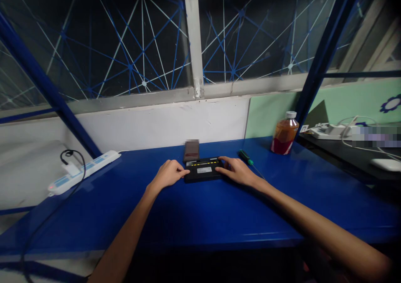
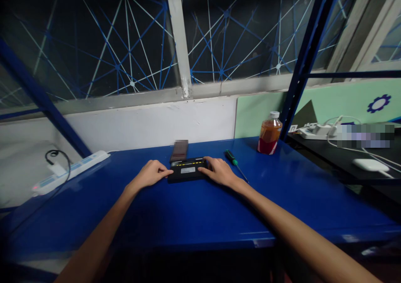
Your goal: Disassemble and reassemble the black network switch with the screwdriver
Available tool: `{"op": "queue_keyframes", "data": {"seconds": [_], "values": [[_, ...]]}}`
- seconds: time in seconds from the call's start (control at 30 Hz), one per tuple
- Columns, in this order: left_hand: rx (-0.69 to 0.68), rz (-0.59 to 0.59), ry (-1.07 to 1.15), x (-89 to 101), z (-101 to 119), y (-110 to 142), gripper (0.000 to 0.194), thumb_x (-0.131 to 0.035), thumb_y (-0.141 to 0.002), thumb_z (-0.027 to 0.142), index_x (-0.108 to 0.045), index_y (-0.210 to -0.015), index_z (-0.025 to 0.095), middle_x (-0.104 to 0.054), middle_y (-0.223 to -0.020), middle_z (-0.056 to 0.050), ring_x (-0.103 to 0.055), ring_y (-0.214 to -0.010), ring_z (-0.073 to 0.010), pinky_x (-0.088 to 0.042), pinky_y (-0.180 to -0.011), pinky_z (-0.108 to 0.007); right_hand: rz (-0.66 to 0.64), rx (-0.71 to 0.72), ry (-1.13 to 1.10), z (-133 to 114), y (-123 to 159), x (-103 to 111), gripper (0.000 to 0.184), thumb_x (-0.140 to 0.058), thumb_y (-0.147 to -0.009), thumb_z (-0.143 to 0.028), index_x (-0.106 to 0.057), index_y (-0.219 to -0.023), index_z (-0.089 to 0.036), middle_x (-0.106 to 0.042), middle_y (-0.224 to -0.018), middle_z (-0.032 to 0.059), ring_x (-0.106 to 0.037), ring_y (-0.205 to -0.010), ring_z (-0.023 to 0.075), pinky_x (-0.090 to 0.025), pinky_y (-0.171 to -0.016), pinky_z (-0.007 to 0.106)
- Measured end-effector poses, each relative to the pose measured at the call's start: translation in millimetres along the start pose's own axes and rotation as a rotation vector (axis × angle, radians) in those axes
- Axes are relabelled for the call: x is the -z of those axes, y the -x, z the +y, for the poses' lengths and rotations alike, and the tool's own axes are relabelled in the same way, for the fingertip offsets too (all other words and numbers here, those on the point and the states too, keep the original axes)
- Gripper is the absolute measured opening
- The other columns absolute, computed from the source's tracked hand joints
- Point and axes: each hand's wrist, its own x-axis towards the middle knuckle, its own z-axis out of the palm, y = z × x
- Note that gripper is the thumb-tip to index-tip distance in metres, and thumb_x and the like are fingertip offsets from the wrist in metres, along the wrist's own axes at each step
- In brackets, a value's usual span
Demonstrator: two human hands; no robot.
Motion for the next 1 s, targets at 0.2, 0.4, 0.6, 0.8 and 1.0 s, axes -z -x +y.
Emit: {"op": "queue_keyframes", "data": {"seconds": [0.2, 0.4, 0.6, 0.8, 1.0], "values": [[-0.033, 0.025, 0.026, 2.7, -3, 1, 0.044, -0.055, -0.078, 0.057, -0.074, -0.063, 0.02, -0.061, -0.054, -0.002, -0.049, -0.051, -0.0145, -0.027, -0.051, -0.026, -0.086, 0.01, 0.084, -4, 1, 6, 0.068, -0.069, -0.065, -0.062, -0.06, -0.116, -0.017, -0.065, -0.079, 0.005, -0.059, -0.069, 0.02, -0.036, -0.056, 0.028], [-0.073, 0.004, 0.093, 11.0, -11, 1, 0.053, -0.071, -0.063, 0.056, -0.073, -0.101, 0.019, -0.071, -0.089, -0.007, -0.06, -0.075, -0.0212, -0.039, -0.067, -0.027, -0.099, 0.032, 0.16, -4, 2, 13, 0.066, -0.071, -0.066, -0.058, -0.06, -0.117, -0.018, -0.067, -0.087, 0.0069, -0.062, -0.077, 0.0229, -0.039, -0.06, 0.029], [-0.145, -0.046, 0.07, 8.7, -13, 1, 0.067, -0.072, -0.061, 0.059, -0.067, -0.114, 0.019, -0.066, -0.102, -0.01, -0.059, -0.087, -0.0247, -0.041, -0.073, -0.029, -0.048, 0.033, 0.212, 6, 1, 24, 0.072, -0.07, -0.065, -0.063, -0.058, -0.122, -0.02, -0.068, -0.095, 0.0082, -0.062, -0.087, 0.026, -0.044, -0.067, 0.033], [-0.163, -0.079, 0.032, 3.4, -16, -2, 0.076, -0.072, -0.06, 0.063, -0.062, -0.122, 0.02, -0.061, -0.101, -0.009, -0.057, -0.088, -0.0249, -0.041, -0.074, -0.029, -0.087, 0.081, 0.272, 5, 1, 22, 0.081, -0.065, -0.063, -0.072, -0.057, -0.124, -0.02, -0.065, -0.103, 0.0115, -0.062, -0.087, 0.028, -0.045, -0.067, 0.036], [-0.165, -0.082, 0.041, 3.1, -19, -3, 0.074, -0.072, -0.062, 0.061, -0.06, -0.124, 0.022, -0.06, -0.102, -0.008, -0.055, -0.089, -0.025, -0.04, -0.074, -0.029, -0.111, 0.141, 0.361, 3, -3, 14, 0.085, -0.059, -0.065, -0.076, -0.056, -0.126, -0.017, -0.062, -0.101, 0.0135, -0.063, -0.079, 0.0278, -0.044, -0.067, 0.036]]}}
